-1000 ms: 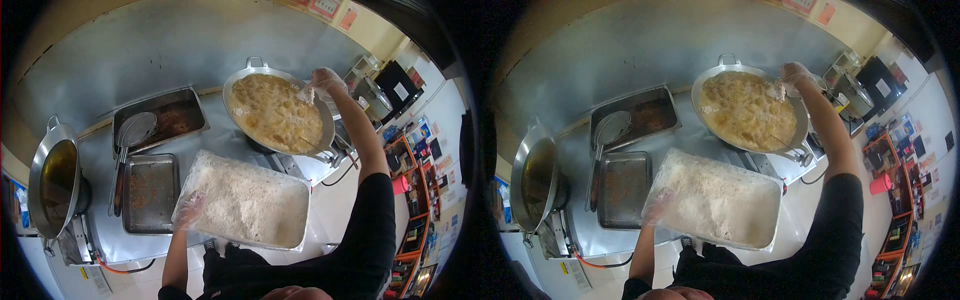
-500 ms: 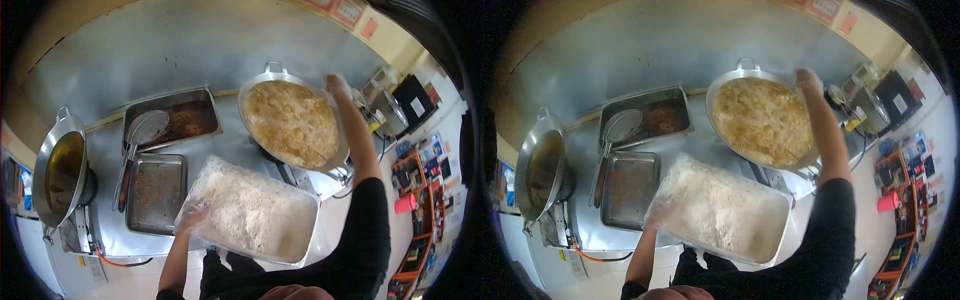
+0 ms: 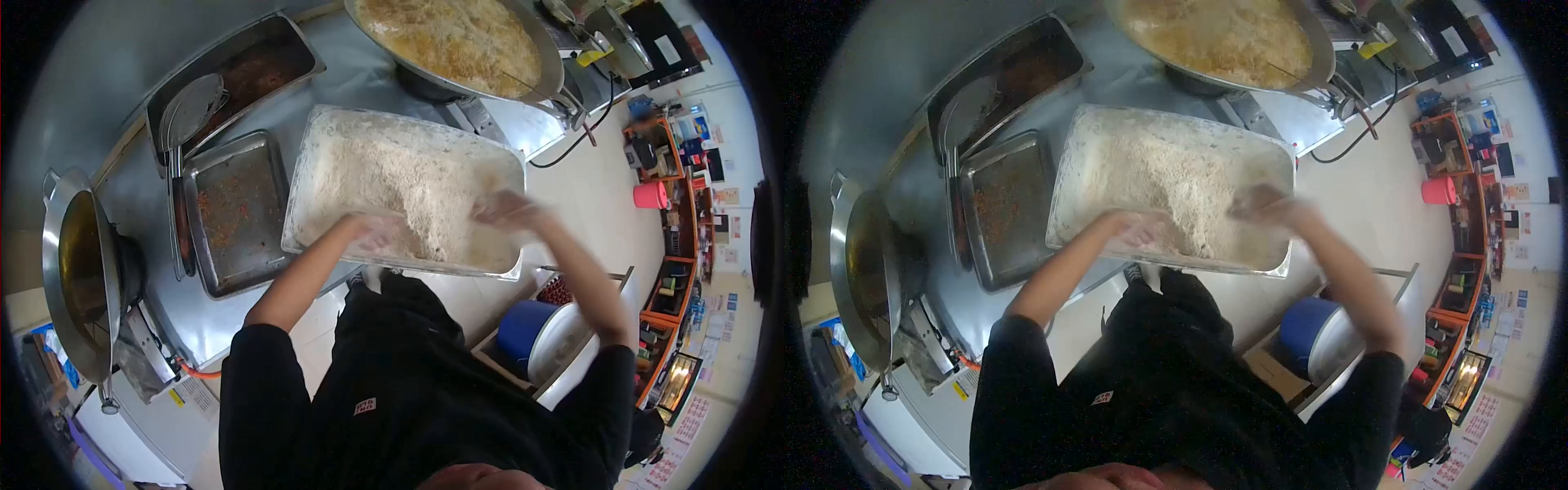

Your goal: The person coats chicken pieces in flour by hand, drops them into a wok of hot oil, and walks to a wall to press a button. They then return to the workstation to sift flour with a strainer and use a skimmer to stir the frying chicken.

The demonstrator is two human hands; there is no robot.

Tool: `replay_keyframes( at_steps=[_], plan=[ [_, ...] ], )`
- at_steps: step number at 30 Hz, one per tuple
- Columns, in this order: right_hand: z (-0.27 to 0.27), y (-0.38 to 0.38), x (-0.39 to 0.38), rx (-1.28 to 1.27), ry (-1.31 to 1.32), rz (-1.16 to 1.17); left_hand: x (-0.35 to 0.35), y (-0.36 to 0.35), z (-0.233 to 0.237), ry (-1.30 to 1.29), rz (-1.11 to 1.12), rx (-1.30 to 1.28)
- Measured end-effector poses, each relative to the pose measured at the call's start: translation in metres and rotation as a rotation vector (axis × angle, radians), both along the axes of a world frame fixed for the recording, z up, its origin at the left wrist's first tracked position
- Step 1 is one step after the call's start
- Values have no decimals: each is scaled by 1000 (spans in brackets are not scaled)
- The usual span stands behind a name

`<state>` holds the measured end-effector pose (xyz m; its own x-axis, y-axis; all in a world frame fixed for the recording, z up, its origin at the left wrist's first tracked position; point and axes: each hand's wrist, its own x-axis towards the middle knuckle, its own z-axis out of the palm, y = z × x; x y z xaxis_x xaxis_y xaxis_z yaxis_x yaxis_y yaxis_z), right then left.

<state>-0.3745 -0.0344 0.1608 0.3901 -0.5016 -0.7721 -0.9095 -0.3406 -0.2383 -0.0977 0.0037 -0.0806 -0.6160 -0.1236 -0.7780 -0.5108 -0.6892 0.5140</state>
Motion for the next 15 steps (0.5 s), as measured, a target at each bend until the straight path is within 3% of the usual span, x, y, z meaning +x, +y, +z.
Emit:
replay_keyframes(
  at_steps=[1,4,5,8,9,10,11,13,15],
  plan=[
    [-35,13,18,-3,-13,32,-16,0,-8,88,0,23],
    [-93,56,41,34,-218,-81,-48,0,21,85,-75,-337],
    [-105,66,47,47,-234,-46,-46,0,24,136,22,-354],
    [-148,67,48,-107,-192,451,-43,-1,15,298,305,-228],
    [-157,63,46,-191,-159,648,-45,-2,-14,361,404,-68],
    [-143,65,45,-219,-205,209,-45,-3,-29,424,505,94],
    [-127,67,45,-270,-355,-242,-40,-1,-23,402,505,73],
    [-126,56,30,-535,-462,-133,-21,4,8,360,516,31],
    [-99,52,31,-779,-499,176,-2,5,71,178,279,-350]
  ],
)
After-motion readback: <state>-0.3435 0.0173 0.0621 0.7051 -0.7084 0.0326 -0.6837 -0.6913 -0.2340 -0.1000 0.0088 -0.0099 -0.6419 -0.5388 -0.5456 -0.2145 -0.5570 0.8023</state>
